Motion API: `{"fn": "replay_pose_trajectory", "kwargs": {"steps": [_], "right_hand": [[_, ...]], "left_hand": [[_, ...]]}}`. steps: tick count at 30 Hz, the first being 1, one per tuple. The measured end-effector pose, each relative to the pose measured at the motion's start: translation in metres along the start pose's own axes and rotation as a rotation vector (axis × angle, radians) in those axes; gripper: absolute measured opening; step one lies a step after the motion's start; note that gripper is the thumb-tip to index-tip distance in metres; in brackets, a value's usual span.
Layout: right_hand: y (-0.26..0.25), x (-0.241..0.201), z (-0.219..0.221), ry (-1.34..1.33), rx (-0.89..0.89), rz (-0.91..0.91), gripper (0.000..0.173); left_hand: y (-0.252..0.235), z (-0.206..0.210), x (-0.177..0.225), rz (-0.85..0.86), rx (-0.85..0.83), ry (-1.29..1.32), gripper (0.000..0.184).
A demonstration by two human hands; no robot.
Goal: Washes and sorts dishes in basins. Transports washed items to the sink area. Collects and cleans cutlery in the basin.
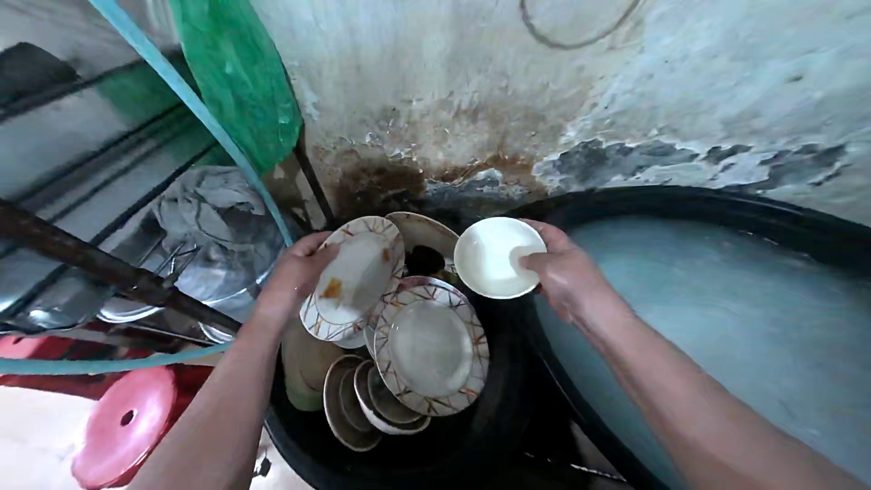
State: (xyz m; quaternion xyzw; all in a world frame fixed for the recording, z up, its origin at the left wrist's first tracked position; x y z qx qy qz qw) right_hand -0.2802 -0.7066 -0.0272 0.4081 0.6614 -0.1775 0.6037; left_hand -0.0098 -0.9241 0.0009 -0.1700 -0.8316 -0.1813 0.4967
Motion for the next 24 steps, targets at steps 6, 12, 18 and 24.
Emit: {"fn": "replay_pose_trajectory", "kwargs": {"steps": [6, 12, 18, 24], "right_hand": [[0.011, -0.039, 0.046, 0.146, -0.073, -0.322, 0.057], [0.047, -0.076, 0.080, 0.375, -0.138, -0.889, 0.052], [0.040, -0.001, -0.042, 0.658, 0.123, -0.787, 0.049], [0.030, 0.124, -0.164, 0.756, 0.245, -0.319, 0.052]], "left_hand": [[0.020, 0.024, 0.036, 0.025, 0.019, -0.237, 0.027], [0.022, 0.067, -0.006, -0.102, -0.132, -0.037, 0.028], [0.020, 0.075, -0.070, -0.269, -0.111, 0.153, 0.032], [0.026, 0.098, -0.105, -0.259, -0.234, 0.042, 0.036]]}}
Point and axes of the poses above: each hand's wrist, its own y-axis away from the middle knuckle, its own z-axis out of the palm, x = y × z, the point moved 5 cm from there along -y, towards the middle knuckle, and after that the axes turned 1 degree about -z, right-handed, at the moved point
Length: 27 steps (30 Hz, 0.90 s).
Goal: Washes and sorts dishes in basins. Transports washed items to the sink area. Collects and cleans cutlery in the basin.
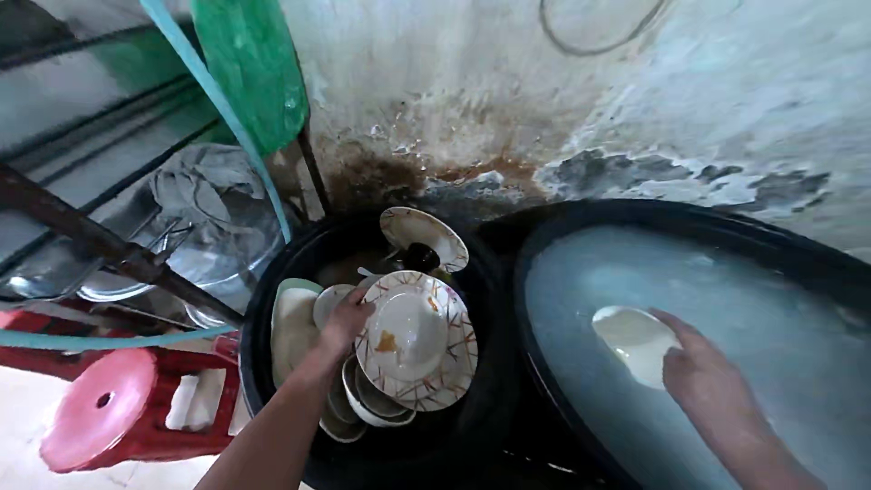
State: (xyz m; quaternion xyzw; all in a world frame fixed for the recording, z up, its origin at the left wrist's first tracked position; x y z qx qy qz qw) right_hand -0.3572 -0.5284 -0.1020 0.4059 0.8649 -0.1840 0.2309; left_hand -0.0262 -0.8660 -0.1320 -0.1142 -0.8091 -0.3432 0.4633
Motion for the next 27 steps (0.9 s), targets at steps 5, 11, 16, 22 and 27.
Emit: {"fn": "replay_pose_trajectory", "kwargs": {"steps": [5, 11, 16, 22, 27], "right_hand": [[0.022, 0.050, 0.014, -0.716, -0.035, 0.700, 0.064], [0.008, -0.020, -0.012, -0.848, -0.126, 0.654, 0.055], [-0.008, -0.099, -0.010, -0.909, -0.210, 0.560, 0.052], [-0.023, -0.165, 0.026, -0.846, -0.347, 0.429, 0.052], [-0.026, -0.206, 0.059, -0.524, -0.427, 0.162, 0.061]], "left_hand": [[-0.006, 0.018, 0.013, -0.006, 0.064, -0.497, 0.050], [-0.009, 0.096, 0.026, 0.442, -0.125, -1.034, 0.050], [-0.020, 0.149, 0.022, 0.346, -0.299, -0.986, 0.048], [0.022, 0.164, 0.012, 0.482, -0.642, -1.063, 0.031], [-0.007, 0.112, 0.027, 0.103, -0.188, -1.136, 0.036]]}}
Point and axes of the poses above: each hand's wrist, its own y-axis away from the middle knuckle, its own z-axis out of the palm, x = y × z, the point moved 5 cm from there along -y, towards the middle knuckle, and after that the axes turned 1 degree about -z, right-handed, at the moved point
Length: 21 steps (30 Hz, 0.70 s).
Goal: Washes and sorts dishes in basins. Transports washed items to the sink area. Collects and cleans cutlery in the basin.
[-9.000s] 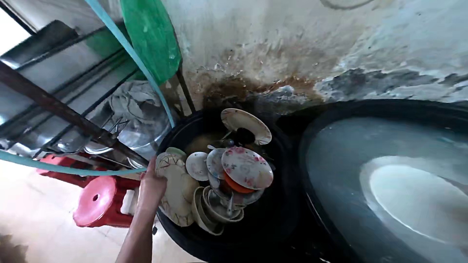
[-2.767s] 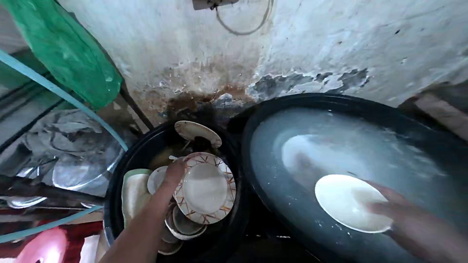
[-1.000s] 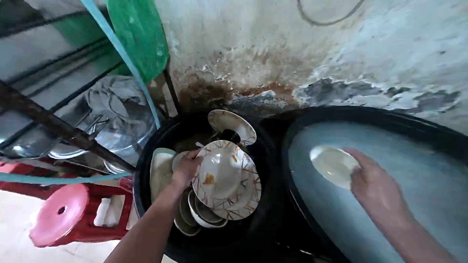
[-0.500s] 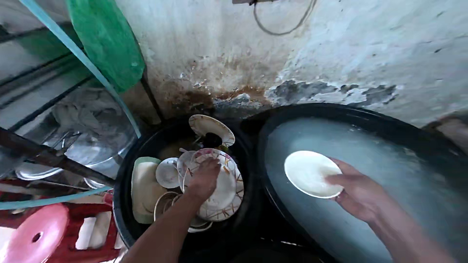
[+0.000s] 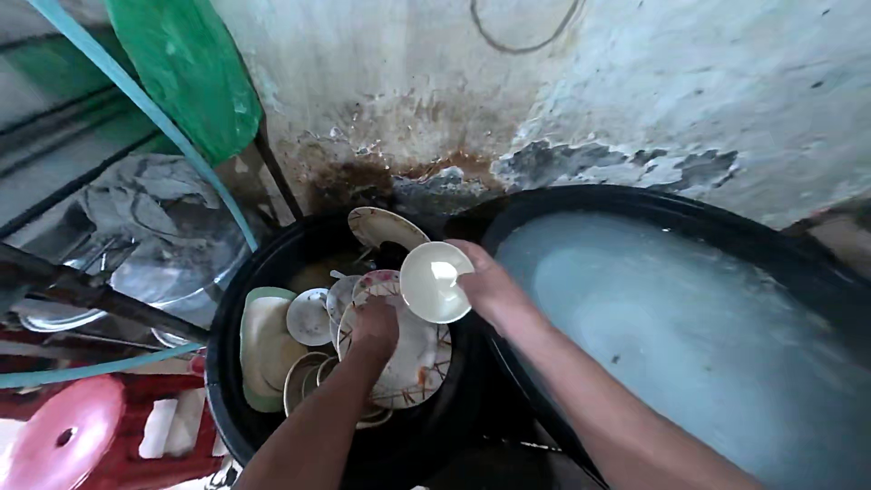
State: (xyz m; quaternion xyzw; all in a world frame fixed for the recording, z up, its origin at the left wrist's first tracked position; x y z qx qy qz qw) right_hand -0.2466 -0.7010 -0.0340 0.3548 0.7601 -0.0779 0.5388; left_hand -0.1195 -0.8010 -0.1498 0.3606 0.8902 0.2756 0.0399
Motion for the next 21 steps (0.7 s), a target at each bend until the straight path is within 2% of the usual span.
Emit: {"fn": "replay_pose_trajectory", "kwargs": {"steps": [3, 5, 7, 9, 12, 14, 16, 18, 19, 21], "right_hand": [[0.008, -0.015, 0.025, 0.171, -0.064, -0.162, 0.059], [0.010, -0.020, 0.036, 0.207, -0.094, -0.192, 0.058], [0.011, -0.022, 0.039, 0.215, -0.108, -0.212, 0.059], [0.010, -0.020, 0.039, 0.214, -0.080, -0.240, 0.058], [0.009, -0.022, 0.043, 0.291, -0.098, -0.246, 0.058], [0.013, -0.023, 0.051, 0.385, -0.123, -0.291, 0.059], [0.019, -0.023, 0.055, 0.444, -0.105, -0.365, 0.059], [0.021, -0.015, 0.043, 0.464, -0.028, -0.438, 0.058], [0.021, -0.008, 0.030, 0.458, 0.034, -0.459, 0.056], [0.025, 0.007, -0.010, 0.433, 0.169, -0.477, 0.052]], "left_hand": [[0.016, 0.014, -0.013, -0.081, -0.048, 0.058, 0.040], [0.034, 0.031, -0.011, 0.015, -0.148, 0.094, 0.041], [0.040, 0.039, -0.010, 0.187, -0.207, 0.200, 0.036], [0.033, 0.025, -0.017, 0.210, -0.155, 0.276, 0.037], [0.012, 0.005, -0.031, 0.045, 0.011, 0.241, 0.040], [0.009, 0.019, -0.022, 0.038, -0.016, 0.164, 0.040], [0.019, 0.037, 0.000, 0.196, -0.125, 0.163, 0.041], [0.026, 0.042, 0.016, 0.338, -0.200, 0.249, 0.038], [0.027, 0.035, 0.016, 0.339, -0.168, 0.278, 0.040], [0.019, 0.009, -0.007, 0.203, 0.023, 0.273, 0.039]]}}
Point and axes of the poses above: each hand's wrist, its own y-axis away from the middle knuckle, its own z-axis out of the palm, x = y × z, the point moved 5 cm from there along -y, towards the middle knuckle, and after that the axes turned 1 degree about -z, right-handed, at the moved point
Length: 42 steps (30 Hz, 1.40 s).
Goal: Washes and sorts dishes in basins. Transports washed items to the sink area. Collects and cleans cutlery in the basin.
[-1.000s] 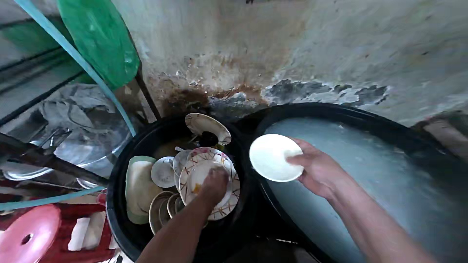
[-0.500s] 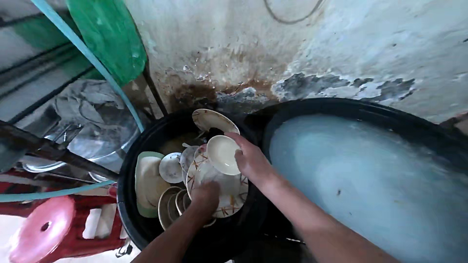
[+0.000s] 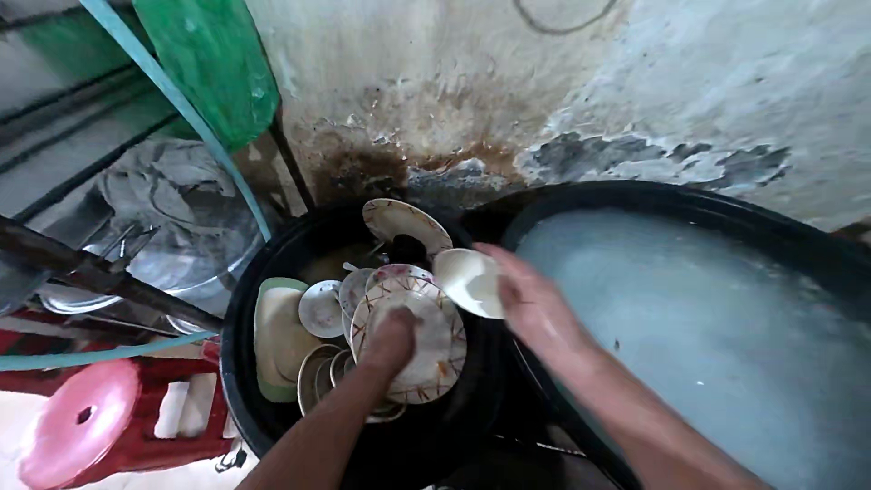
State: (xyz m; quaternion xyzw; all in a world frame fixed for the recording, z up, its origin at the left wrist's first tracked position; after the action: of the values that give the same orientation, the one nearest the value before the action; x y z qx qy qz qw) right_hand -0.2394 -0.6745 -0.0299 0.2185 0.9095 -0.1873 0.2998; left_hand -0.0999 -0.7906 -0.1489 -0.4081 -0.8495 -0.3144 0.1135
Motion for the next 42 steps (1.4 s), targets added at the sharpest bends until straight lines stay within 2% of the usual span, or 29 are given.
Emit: {"fn": "replay_pose_trajectory", "kwargs": {"steps": [1, 3, 6, 7, 12, 14, 16, 20, 29, 34, 36, 40, 42], "right_hand": [[0.007, 0.018, -0.017, 0.012, 0.062, 0.009, 0.051], [0.028, 0.061, -0.048, 0.071, 0.152, 0.064, 0.051], [0.069, 0.120, -0.077, 0.130, 0.211, 0.237, 0.052], [0.082, 0.132, -0.082, 0.136, 0.220, 0.283, 0.052], [0.134, 0.166, -0.097, 0.122, 0.212, 0.436, 0.053], [0.148, 0.179, -0.099, 0.112, 0.235, 0.462, 0.053], [0.159, 0.188, -0.100, 0.104, 0.254, 0.482, 0.054], [0.169, 0.194, -0.099, 0.105, 0.285, 0.490, 0.053], [0.164, 0.199, -0.089, 0.075, 0.314, 0.470, 0.050], [0.162, 0.206, -0.083, 0.075, 0.278, 0.462, 0.051], [0.162, 0.212, -0.082, -0.011, 0.283, 0.526, 0.051], [0.169, 0.227, -0.078, -0.542, 0.362, 0.999, 0.052], [0.166, 0.220, -0.080, -0.709, 0.375, 1.067, 0.052]], "left_hand": [[-0.006, -0.018, -0.014, -0.073, 0.118, -0.039, 0.038], [-0.012, -0.040, -0.042, -0.186, 0.253, -0.051, 0.043], [-0.018, -0.032, -0.061, -0.350, 0.172, 0.032, 0.065], [-0.019, -0.029, -0.063, -0.376, 0.160, 0.042, 0.067], [-0.008, -0.050, -0.054, -0.304, 0.264, 0.024, 0.036], [-0.003, -0.058, -0.047, -0.241, 0.242, 0.047, 0.027], [0.000, -0.058, -0.043, -0.239, 0.175, 0.040, 0.030], [-0.012, -0.049, -0.051, -0.350, 0.168, -0.059, 0.046], [-0.011, -0.062, -0.038, -0.376, 0.191, -0.042, 0.039], [0.005, -0.072, -0.030, -0.321, 0.289, 0.030, 0.035], [0.012, -0.071, -0.018, -0.292, 0.293, -0.020, 0.037], [0.021, -0.069, -0.003, -0.287, 0.291, 0.115, 0.034], [0.022, -0.070, 0.002, -0.268, 0.259, 0.121, 0.033]]}}
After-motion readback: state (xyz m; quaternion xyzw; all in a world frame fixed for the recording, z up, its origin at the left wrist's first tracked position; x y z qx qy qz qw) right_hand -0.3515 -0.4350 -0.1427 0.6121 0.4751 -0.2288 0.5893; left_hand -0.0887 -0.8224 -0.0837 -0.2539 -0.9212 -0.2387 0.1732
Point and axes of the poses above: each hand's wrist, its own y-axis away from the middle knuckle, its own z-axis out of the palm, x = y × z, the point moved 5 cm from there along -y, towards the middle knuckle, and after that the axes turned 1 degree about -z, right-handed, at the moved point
